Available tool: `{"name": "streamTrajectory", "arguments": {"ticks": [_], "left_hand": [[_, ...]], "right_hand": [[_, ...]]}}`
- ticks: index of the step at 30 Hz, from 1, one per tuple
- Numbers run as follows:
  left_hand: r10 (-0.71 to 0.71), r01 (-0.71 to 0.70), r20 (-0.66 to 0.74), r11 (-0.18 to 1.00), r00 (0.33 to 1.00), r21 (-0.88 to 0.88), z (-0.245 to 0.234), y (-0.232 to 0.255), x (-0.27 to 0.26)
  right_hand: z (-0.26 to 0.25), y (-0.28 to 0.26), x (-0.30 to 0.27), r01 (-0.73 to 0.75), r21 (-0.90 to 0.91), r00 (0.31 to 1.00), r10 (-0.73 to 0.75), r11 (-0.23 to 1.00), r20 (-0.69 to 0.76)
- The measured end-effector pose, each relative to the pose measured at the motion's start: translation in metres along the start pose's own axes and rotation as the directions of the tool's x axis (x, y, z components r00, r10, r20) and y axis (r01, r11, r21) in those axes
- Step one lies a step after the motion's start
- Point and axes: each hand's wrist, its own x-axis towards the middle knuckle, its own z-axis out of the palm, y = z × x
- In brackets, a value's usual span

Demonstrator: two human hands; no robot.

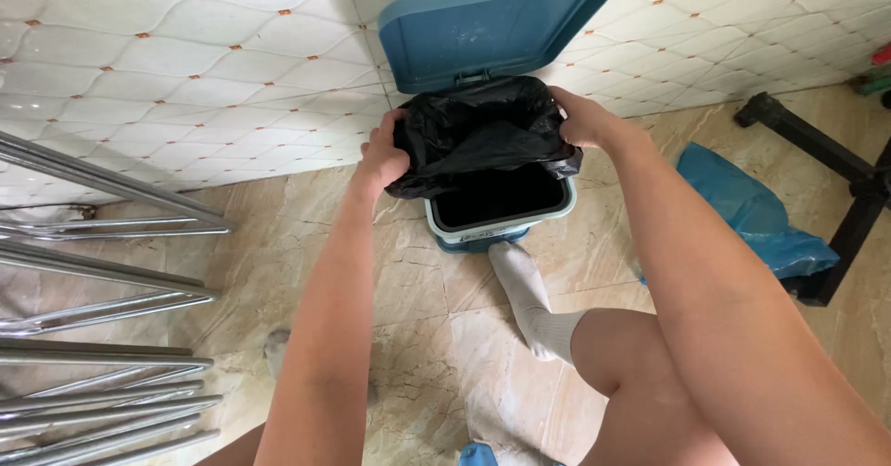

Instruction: The person changes a bin liner and knots the old one.

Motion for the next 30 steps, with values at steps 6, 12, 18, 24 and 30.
{"name": "streamTrajectory", "arguments": {"ticks": [6, 12, 18, 24, 30], "left_hand": [[0.009, 0.005, 0.041, 0.938, 0.999, -0.347, 0.030, -0.018, 0.003], [0.087, -0.016, 0.051, 0.636, 0.995, -0.771, 0.044, -0.015, -0.041], [0.396, -0.606, -0.661, 0.787, 0.638, -0.114, 0.042, 0.003, -0.125], [0.641, -0.623, -0.474, 0.750, 0.603, 0.222, 0.027, 0.000, -0.145], [0.583, -0.597, -0.343, 0.799, 0.737, 0.074, 0.021, -0.012, -0.148]], "right_hand": [[-0.002, -0.010, -0.005, -0.048, 0.037, 0.990, 0.043, 0.998, 0.136], [-0.004, 0.006, -0.009, -0.013, 0.030, 0.976, 0.006, 0.999, 0.219], [-0.003, -0.007, -0.057, 0.180, 0.001, 0.983, -0.180, 0.984, -0.019], [0.010, 0.013, -0.116, 0.512, -0.461, 0.676, -0.671, 0.725, -0.304], [0.003, -0.001, -0.157, 0.473, -0.162, 0.846, -0.498, 0.866, -0.189]]}}
